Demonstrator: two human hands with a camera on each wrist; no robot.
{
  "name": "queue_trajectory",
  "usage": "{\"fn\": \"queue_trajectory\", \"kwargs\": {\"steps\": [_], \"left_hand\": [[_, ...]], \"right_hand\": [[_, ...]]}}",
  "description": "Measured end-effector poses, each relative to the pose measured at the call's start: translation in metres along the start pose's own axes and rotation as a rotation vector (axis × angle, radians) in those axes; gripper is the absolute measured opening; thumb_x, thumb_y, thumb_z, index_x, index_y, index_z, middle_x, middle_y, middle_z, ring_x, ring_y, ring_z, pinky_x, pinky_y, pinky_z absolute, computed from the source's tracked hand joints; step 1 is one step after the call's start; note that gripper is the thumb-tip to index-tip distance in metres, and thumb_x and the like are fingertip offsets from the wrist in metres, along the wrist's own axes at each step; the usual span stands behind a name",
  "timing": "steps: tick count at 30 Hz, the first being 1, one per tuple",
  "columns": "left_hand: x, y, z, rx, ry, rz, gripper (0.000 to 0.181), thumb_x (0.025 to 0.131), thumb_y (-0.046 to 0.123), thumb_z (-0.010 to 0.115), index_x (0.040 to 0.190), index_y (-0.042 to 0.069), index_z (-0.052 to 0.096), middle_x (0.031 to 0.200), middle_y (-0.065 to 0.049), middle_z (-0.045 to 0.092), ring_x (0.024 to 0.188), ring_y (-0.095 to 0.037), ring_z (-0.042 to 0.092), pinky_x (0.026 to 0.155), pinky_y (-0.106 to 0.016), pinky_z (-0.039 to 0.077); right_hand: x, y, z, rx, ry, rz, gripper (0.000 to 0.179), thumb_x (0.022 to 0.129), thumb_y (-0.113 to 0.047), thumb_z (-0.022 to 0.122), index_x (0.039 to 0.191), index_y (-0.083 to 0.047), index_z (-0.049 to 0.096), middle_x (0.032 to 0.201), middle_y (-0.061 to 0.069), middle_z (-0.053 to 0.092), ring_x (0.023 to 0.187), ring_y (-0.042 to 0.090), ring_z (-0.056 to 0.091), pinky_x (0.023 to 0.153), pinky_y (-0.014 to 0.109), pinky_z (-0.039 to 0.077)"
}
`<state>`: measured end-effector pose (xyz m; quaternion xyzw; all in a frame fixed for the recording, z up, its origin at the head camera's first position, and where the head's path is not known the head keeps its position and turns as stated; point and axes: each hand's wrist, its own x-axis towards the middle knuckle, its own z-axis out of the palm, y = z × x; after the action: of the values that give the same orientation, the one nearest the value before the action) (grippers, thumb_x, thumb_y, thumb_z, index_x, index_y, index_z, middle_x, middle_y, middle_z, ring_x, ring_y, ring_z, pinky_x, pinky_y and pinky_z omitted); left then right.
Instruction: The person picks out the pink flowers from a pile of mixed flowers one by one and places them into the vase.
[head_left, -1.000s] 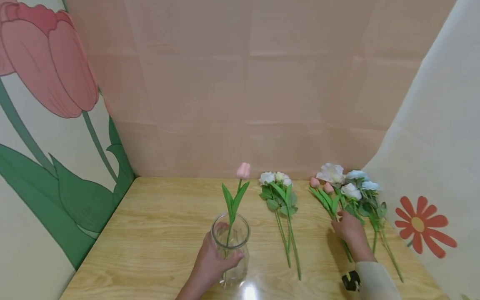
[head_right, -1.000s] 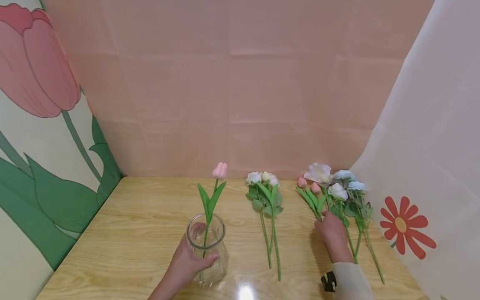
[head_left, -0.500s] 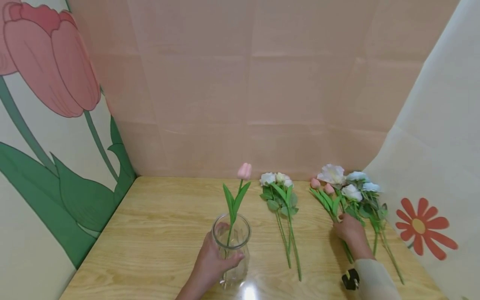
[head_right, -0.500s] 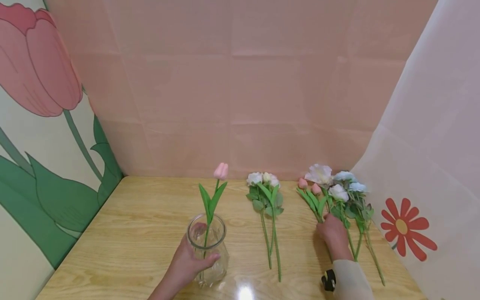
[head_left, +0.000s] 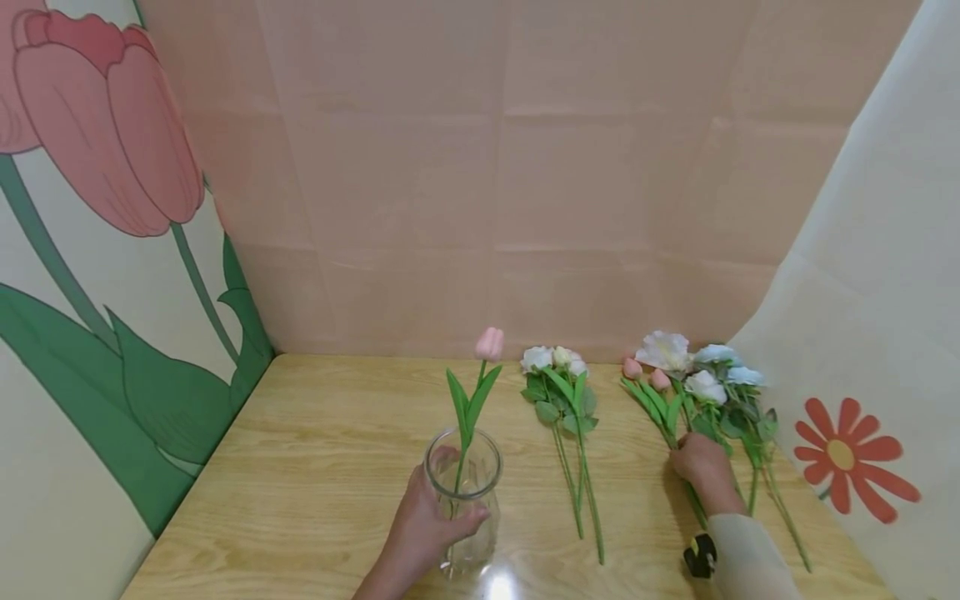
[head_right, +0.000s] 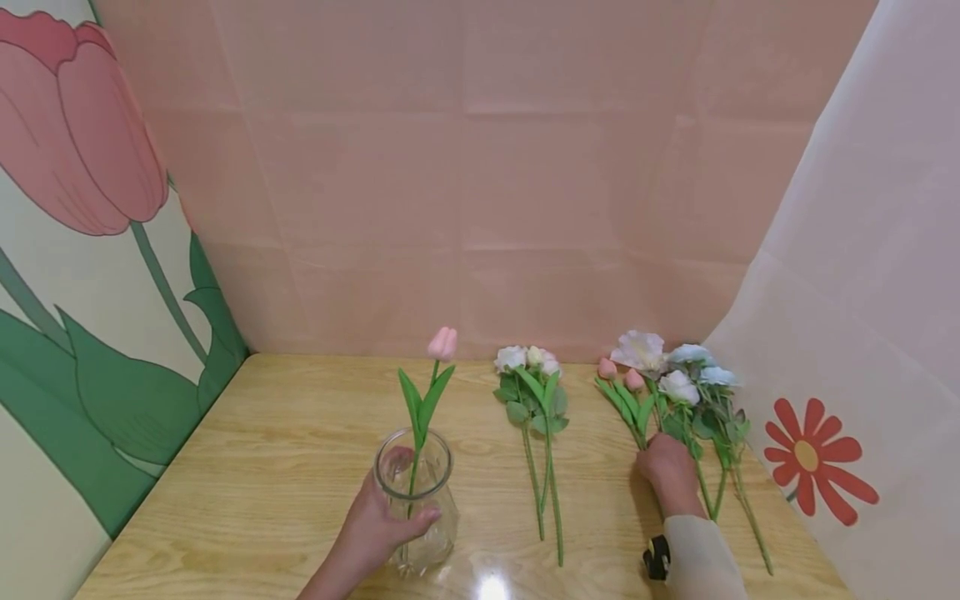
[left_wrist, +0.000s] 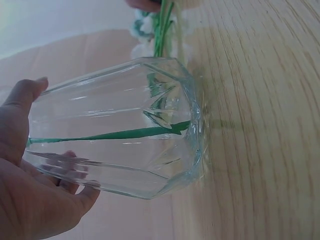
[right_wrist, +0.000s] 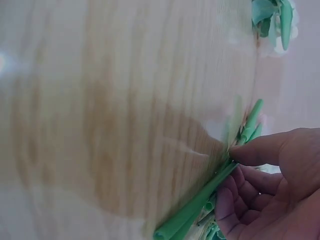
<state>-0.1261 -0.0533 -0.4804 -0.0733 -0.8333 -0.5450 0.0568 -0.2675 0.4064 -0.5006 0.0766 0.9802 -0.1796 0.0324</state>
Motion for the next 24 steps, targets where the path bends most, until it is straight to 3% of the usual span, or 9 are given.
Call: {"fn": "queue_trajectory", "kwargs": {"steps": [8,17,24], "left_hand": [[-0.001,0.001,0.001,-0.014,-0.003,-0.009,0.081,0.074,0.042,0.088,0.140,0.023,0.046,0.139,-0.015,0.051,0.128,-0.044,0.051,0.099,-0.069,0.044],[-0.002,0.000,0.001,-0.018,0.001,0.006,0.082,0.075,0.040,0.088,0.141,0.022,0.045,0.138,-0.016,0.051,0.127,-0.044,0.052,0.097,-0.069,0.045],[0.000,0.002,-0.001,0.027,0.004,0.032,0.084,0.074,0.043,0.088,0.142,0.019,0.044,0.138,-0.017,0.052,0.126,-0.043,0.052,0.099,-0.068,0.046]], "right_hand": [[0.002,0.005,0.002,0.028,0.022,0.027,0.024,0.089,-0.013,0.053,0.065,-0.012,0.048,0.068,0.010,0.049,0.064,0.027,0.047,0.055,0.035,0.036],[-0.003,0.004,0.002,0.068,0.053,0.019,0.030,0.091,-0.013,0.049,0.066,-0.018,0.033,0.062,0.000,0.028,0.059,0.019,0.030,0.054,0.031,0.026],[-0.010,-0.003,-0.005,0.100,0.081,0.016,0.030,0.094,-0.013,0.046,0.069,-0.018,0.031,0.064,-0.002,0.024,0.057,0.017,0.026,0.053,0.031,0.023]]}}
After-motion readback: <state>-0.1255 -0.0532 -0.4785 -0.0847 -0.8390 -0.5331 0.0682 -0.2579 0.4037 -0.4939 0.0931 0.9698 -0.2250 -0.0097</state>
